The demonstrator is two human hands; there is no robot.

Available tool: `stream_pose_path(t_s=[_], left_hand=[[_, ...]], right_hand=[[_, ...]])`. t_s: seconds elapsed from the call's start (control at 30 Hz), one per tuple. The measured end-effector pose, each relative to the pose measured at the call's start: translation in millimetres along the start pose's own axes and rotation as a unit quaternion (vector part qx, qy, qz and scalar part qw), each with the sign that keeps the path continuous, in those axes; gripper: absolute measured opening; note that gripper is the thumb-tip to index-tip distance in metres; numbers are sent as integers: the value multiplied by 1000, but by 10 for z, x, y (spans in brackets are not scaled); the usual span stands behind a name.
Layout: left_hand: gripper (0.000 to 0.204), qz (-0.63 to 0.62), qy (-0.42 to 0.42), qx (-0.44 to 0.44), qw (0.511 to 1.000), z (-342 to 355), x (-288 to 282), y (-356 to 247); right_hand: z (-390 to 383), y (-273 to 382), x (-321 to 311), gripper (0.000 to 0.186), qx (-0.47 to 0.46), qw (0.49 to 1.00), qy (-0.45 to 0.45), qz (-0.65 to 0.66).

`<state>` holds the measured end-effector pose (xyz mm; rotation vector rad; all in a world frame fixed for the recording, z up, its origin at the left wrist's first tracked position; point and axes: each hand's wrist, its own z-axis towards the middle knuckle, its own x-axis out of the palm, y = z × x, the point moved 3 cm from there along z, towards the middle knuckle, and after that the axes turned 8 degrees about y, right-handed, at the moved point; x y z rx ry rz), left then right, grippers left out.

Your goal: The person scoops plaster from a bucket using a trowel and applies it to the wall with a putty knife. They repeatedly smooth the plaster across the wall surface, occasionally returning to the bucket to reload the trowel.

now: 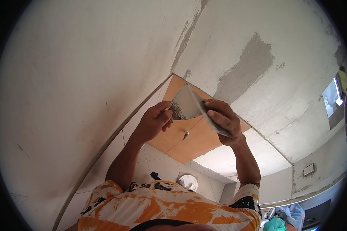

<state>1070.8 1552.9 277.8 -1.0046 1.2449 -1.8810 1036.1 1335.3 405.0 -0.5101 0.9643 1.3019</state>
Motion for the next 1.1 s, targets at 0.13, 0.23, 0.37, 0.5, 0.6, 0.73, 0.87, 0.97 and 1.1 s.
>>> stream_pose_path(t_s=[0.13, 0.23, 0.37, 0.5, 0.6, 0.73, 0.87, 0.97, 1.1], left_hand=[[30, -2, 14, -8, 1000, -41, 102, -11], [31, -50, 42, 64, 996, -185, 225, 63], [33, 180, -70, 250, 949, -177, 144, 296], [31, 484, -125, 302, 812, -202, 130, 339], [38, 547, -158, 155, 807, -430, -99, 553], [37, 441, -121, -56, 888, -835, -257, 1190], [38, 340, -92, -139, 925, -1317, -321, 1745], [39, 296, -107, -223, 923, -1591, -363, 1790], [47, 232, -146, -261, 926, -1819, -588, 1945]], right_hand=[[-44, -24, 8, 62, 44, 961, 77, -263], [-506, -409, -85, 54, 242, 963, 5, -122], [-989, -419, 471, 37, 394, 695, -254, 545], [-956, -356, 898, 39, 308, 502, -297, 752], [-786, -548, 845, 37, 218, 502, -349, 761], [-532, -1667, 1065, 31, 281, 566, -453, 628], [-227, -2624, 1642, 35, 313, 493, -548, 599], [-50, -2936, 1851, 34, 306, 476, -606, 559], [123, -3023, 1952, 34, 304, 463, -623, 552]])
